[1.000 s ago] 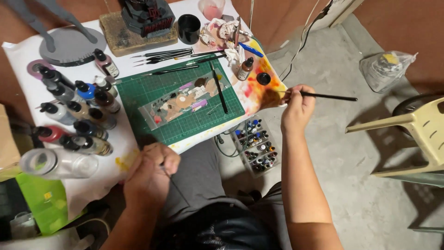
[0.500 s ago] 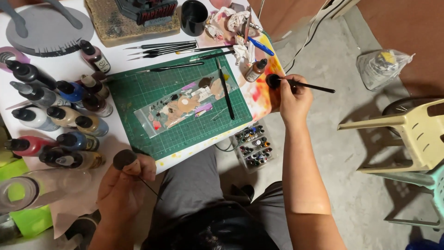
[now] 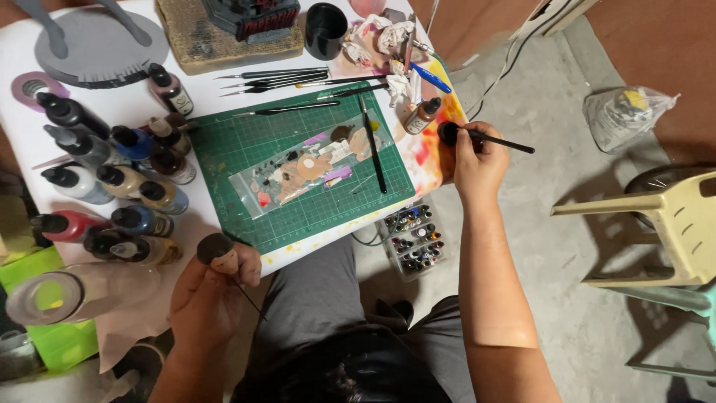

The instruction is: Painting fine facial details on a miniature action figure head using a small brush and acrylic paints

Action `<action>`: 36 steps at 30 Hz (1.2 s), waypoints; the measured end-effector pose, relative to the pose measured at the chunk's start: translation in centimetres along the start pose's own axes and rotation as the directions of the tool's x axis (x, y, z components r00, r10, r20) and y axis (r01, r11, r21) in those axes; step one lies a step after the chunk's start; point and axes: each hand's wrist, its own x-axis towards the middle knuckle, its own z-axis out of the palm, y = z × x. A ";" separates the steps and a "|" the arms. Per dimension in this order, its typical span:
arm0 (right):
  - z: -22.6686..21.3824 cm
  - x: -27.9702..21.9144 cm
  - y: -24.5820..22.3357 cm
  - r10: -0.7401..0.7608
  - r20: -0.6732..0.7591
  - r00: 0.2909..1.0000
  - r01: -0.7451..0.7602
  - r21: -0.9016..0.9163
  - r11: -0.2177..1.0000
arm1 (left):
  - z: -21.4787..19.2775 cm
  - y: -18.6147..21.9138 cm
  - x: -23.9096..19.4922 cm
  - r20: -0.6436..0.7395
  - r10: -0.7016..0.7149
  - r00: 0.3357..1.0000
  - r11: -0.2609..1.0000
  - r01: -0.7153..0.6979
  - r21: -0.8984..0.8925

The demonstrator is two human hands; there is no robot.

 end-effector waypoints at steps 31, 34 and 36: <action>9.4 -10.0 -17.5 -0.300 0.324 0.897 0.135 0.445 0.885 | 1.1 1.9 1.3 0.111 0.025 0.994 1.000 -0.025 -0.004; 10.4 -10.1 -18.1 -0.373 0.340 0.863 0.258 0.338 0.905 | 1.0 1.6 1.2 0.117 0.027 0.993 1.000 -0.025 -0.014; 11.0 -10.1 -18.0 -0.501 0.308 0.809 0.373 0.390 0.842 | 1.4 2.3 1.6 0.127 0.033 0.991 0.999 -0.028 -0.039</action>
